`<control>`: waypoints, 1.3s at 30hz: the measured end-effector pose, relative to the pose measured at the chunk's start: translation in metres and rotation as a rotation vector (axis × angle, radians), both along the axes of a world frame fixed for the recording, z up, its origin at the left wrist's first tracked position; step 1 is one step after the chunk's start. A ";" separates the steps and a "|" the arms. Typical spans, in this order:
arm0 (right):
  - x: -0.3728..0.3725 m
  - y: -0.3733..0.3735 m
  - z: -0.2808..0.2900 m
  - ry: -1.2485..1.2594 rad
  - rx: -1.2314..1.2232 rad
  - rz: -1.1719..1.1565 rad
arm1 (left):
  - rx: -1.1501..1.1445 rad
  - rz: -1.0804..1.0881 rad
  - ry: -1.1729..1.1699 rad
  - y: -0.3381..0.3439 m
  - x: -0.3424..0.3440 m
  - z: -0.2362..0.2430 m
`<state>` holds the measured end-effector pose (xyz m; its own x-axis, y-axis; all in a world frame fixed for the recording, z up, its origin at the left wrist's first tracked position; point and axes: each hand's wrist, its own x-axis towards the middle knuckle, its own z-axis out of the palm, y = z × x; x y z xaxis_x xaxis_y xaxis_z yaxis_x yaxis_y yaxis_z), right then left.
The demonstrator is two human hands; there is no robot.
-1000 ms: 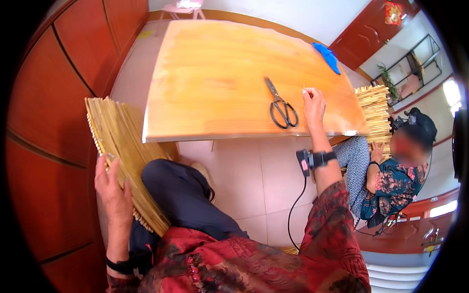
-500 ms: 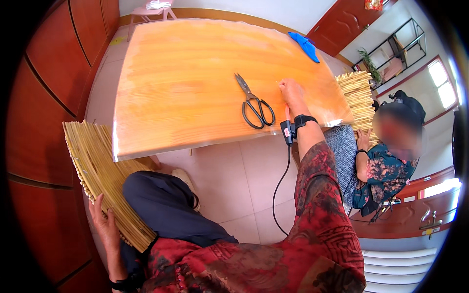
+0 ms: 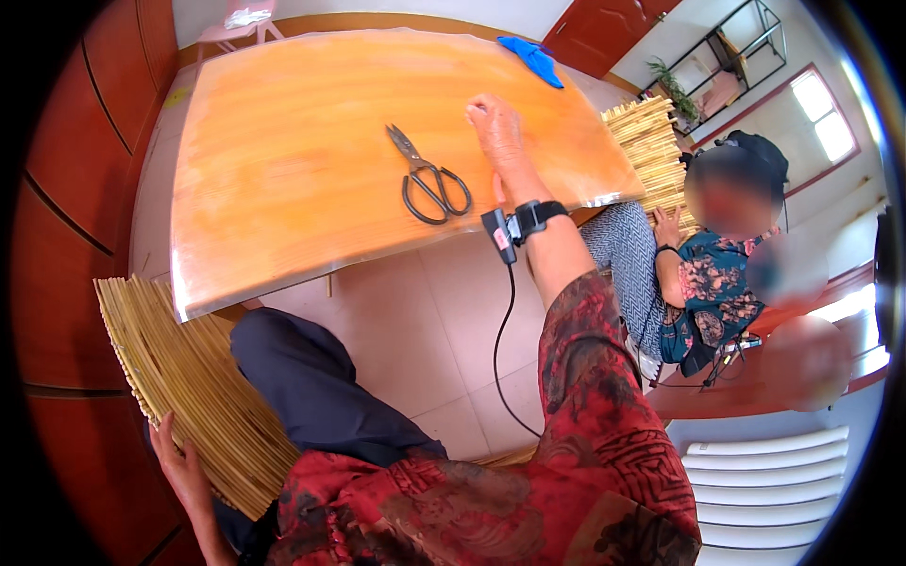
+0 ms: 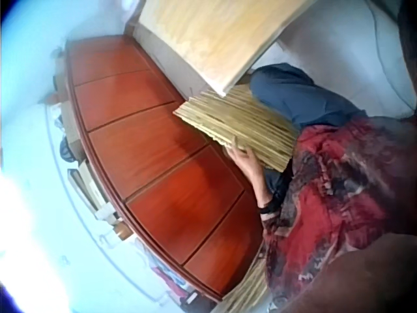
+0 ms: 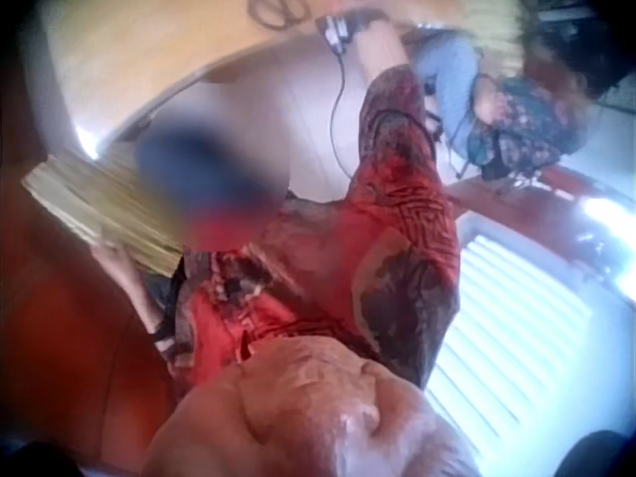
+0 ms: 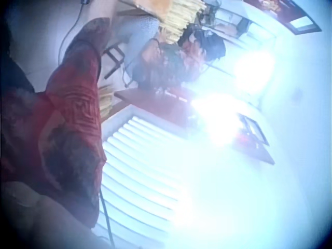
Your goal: The person uses a needle and thread to weave together bundles of straw into a mat. The person repeatedly passes the needle through the straw bundles, pulls the thread tight, and occasionally uses scissors to trim excess straw.
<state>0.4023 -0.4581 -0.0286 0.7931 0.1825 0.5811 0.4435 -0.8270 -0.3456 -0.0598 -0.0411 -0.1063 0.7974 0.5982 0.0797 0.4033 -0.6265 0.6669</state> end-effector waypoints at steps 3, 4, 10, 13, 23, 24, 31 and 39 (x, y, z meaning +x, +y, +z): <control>-0.047 0.025 0.025 -0.032 0.244 0.204 | -0.081 -0.032 0.000 -0.012 -0.007 0.006; -0.069 0.036 0.033 0.011 0.353 0.289 | -0.088 -0.042 0.012 -0.015 -0.010 0.006; -0.203 0.109 0.042 0.289 0.546 0.745 | 0.068 -0.083 -0.012 -0.033 -0.004 0.019; -0.255 0.142 0.030 0.534 0.483 0.900 | 0.200 -0.044 -0.060 -0.037 0.002 0.036; -0.339 0.228 0.003 1.525 1.297 1.065 | -0.801 -0.278 -0.461 -0.061 -0.004 0.074; -0.343 0.232 0.003 1.534 1.295 1.067 | -0.790 -0.286 -0.454 -0.061 -0.005 0.073; -0.338 0.242 -0.006 1.387 0.944 1.066 | -1.290 -0.330 -0.533 -0.057 0.002 0.067; -0.326 0.238 -0.005 1.152 0.816 1.014 | -1.403 -0.379 -0.580 -0.050 0.005 0.047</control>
<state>0.0759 -0.2198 -0.0334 0.5983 0.8005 0.0356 -0.1207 0.1341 -0.9836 -0.0549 -0.0907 -0.0591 0.9721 0.2342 -0.0104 -0.1371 0.6038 0.7852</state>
